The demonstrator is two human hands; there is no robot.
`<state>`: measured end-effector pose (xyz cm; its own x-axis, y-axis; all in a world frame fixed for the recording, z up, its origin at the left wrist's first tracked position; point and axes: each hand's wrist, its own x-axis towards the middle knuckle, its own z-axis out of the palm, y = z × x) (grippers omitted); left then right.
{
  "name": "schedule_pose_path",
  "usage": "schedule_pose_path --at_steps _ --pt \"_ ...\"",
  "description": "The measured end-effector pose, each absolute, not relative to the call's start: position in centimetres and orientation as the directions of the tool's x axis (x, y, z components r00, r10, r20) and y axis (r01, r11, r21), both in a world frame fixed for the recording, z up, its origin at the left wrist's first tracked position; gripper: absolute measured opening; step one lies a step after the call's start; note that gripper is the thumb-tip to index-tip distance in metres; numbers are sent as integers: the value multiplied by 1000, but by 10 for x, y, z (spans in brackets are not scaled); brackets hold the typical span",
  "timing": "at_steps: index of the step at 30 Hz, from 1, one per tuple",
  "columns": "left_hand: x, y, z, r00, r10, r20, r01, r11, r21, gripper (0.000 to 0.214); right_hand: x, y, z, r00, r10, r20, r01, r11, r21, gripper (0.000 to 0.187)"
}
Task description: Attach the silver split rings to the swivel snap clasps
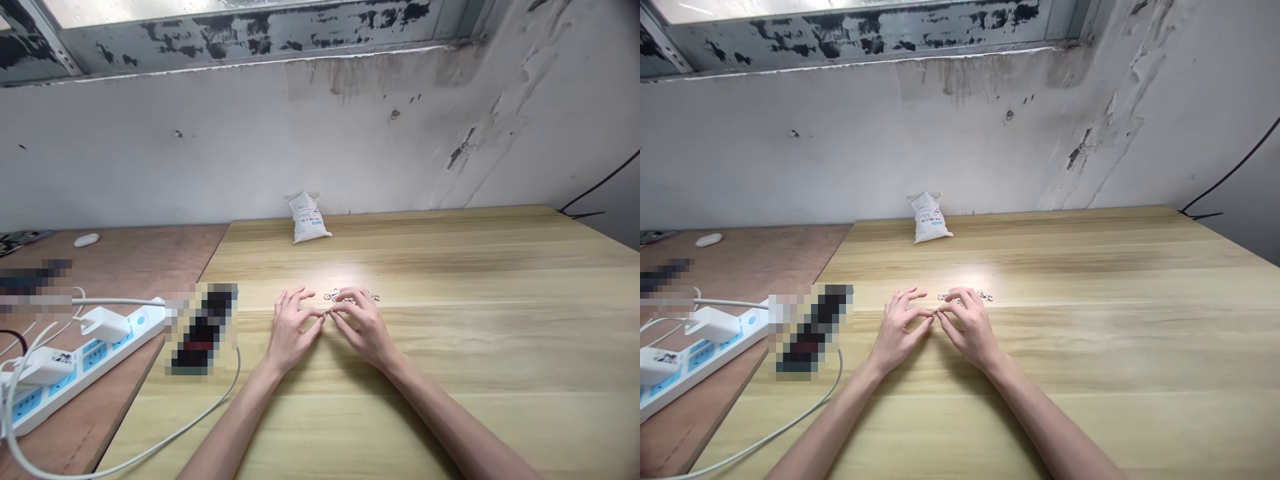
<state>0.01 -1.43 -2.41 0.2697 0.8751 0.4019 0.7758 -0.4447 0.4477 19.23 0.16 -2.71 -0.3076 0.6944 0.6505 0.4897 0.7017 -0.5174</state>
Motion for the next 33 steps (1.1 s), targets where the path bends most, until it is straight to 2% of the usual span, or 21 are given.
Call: schedule_pose_path --at_steps 10,16,23,33 --pt "-6 -13 -23 271 870 411 744 -460 484 11 194 4 -27 -284 721 632 459 681 -570 6" --pt "-8 -12 -22 273 804 528 745 -524 412 11 195 5 -28 -281 743 607 447 661 -603 10" --pt "-6 -14 -18 295 713 636 742 -590 318 13 194 3 -27 -356 744 566 394 669 -631 11" --pt "-10 -13 -18 314 690 652 680 -643 353 15 198 4 -25 -391 748 536 382 662 -645 8"
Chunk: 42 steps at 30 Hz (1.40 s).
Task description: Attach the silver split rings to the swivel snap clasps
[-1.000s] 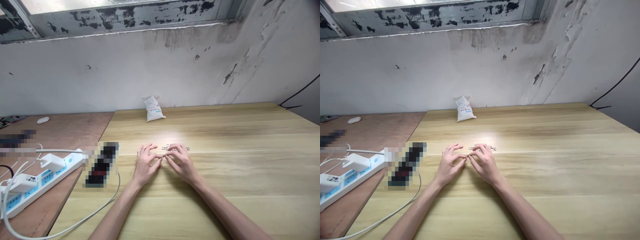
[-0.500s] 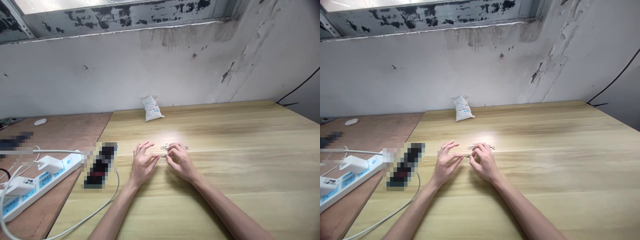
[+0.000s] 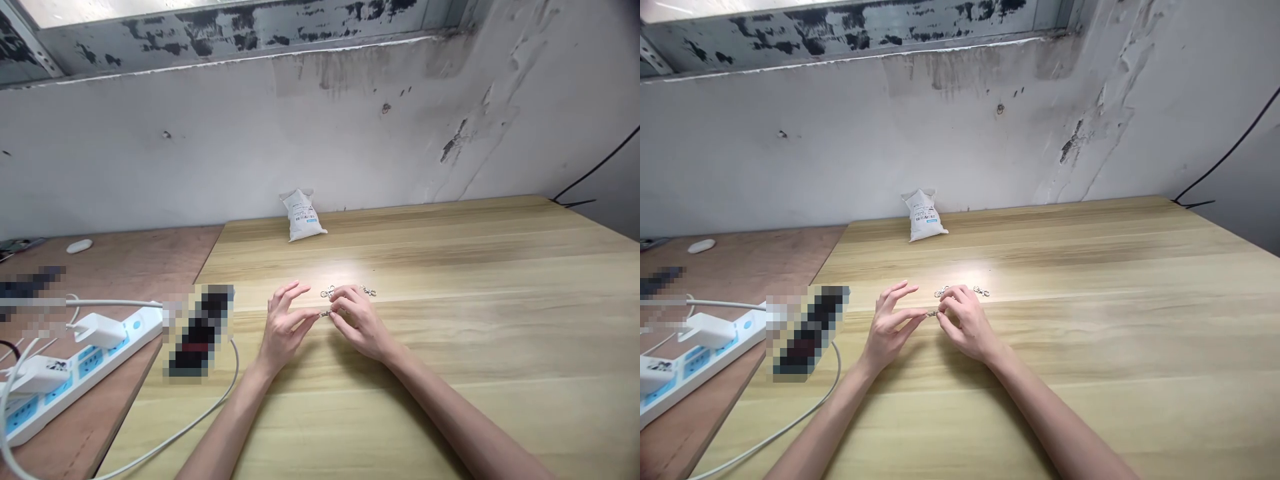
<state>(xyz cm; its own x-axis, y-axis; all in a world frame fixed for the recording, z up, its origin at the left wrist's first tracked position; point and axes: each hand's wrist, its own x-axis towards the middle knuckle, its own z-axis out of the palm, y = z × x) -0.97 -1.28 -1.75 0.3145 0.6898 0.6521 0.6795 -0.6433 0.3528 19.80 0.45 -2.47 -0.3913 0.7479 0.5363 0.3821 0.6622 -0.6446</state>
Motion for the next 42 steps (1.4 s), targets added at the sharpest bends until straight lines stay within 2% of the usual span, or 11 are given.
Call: schedule_pose_path --at_steps 6,10,15,21,24,32,36,42 --pt "-3 -16 -16 357 620 698 642 -706 299 17 204 8 -26 -425 752 504 399 655 -642 12" --pt "-1 -16 -17 353 616 704 646 -705 293 17 205 8 -27 -449 737 505 466 675 -572 28" --pt "-4 -15 -17 326 625 709 631 -703 329 20 202 5 -26 -513 703 493 438 708 -554 12" --pt "-2 -16 -13 324 632 704 577 -722 382 21 200 1 -19 -540 712 448 345 673 -654 12" --pt "-2 -16 -12 334 656 676 576 -710 404 21 201 1 -20 -545 702 458 343 685 -643 11" --pt "-5 -16 -14 373 721 584 642 -655 397 15 202 8 -31 -479 632 609 517 764 -386 16" --pt "-5 -16 -17 308 790 530 681 -572 458 13 203 8 -28 -512 609 606 576 767 -283 19" --pt "-4 -16 -20 252 854 455 719 -480 503 12 200 6 -25 -577 537 616 642 764 -64 17"
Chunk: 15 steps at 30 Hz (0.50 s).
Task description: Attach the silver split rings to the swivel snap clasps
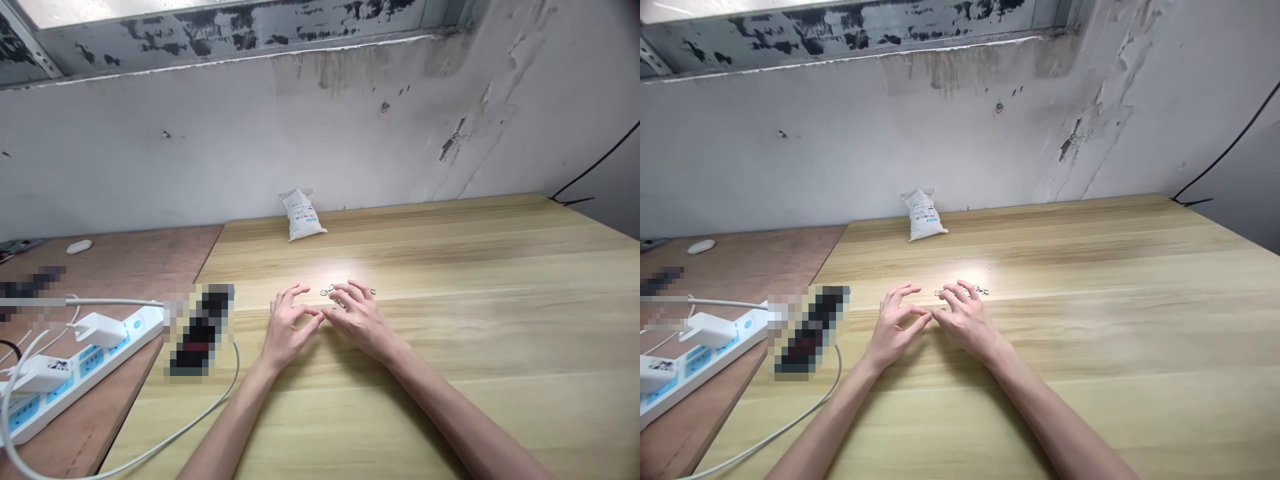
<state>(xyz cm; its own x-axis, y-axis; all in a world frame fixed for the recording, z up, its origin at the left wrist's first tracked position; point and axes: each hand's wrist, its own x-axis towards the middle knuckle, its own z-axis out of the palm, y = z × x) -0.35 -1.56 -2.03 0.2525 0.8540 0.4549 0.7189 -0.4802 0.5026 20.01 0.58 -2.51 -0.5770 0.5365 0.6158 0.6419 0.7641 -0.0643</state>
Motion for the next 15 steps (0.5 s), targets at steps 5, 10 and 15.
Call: schedule_pose_path --at_steps 5,10,15 --pt "-3 -16 -21 269 862 431 708 -480 518 11 195 4 -27 -601 507 618 645 764 0 17" --pt "-2 -16 -23 323 855 406 721 -500 480 5 193 3 -27 -587 513 627 655 756 -5 16" --pt "-4 -14 -23 330 842 426 741 -511 435 8 193 3 -28 -595 518 614 658 753 2 17"
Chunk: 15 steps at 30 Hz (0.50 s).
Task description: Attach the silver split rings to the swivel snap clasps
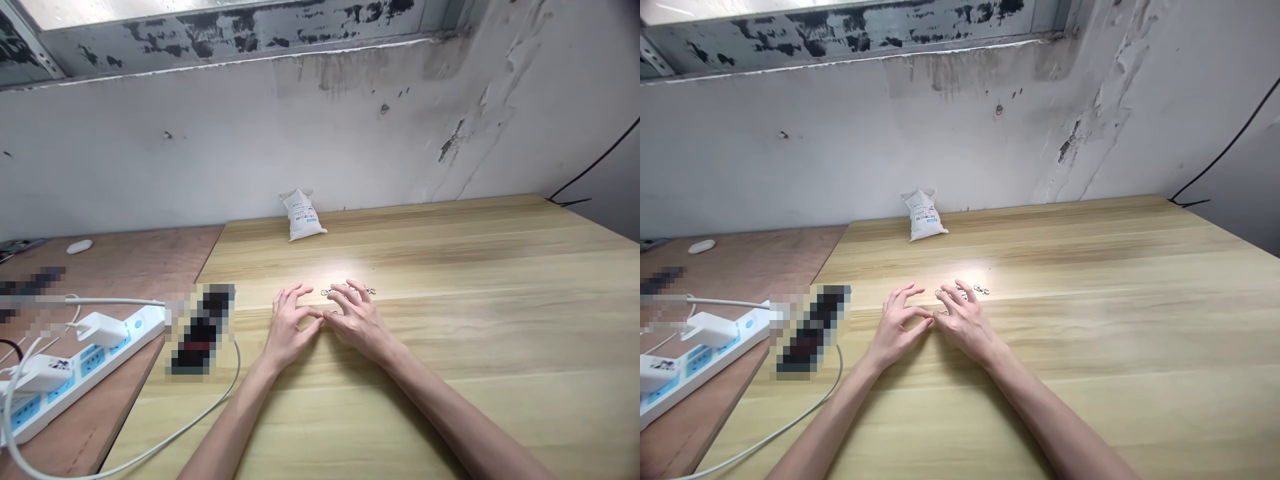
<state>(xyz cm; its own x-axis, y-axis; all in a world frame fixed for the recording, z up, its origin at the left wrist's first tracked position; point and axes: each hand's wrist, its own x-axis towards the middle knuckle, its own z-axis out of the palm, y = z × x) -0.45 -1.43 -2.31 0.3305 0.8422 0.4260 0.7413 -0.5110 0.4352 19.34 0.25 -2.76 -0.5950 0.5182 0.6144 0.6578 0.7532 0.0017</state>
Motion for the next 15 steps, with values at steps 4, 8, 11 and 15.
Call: schedule_pose_path --at_steps 4,8,11,15 --pt "-11 -12 -21 346 835 427 752 -519 406 8 193 1 -26 -595 557 580 664 747 -36 7" --pt "-15 -10 -18 392 801 453 746 -565 353 8 193 0 -23 -600 610 517 658 744 -115 22" --pt "-14 -10 -18 444 740 504 722 -629 288 10 196 2 -26 -604 616 506 638 754 -156 17" --pt "-14 -10 -17 462 689 559 697 -672 251 11 199 6 -32 -602 594 533 593 780 -198 8"
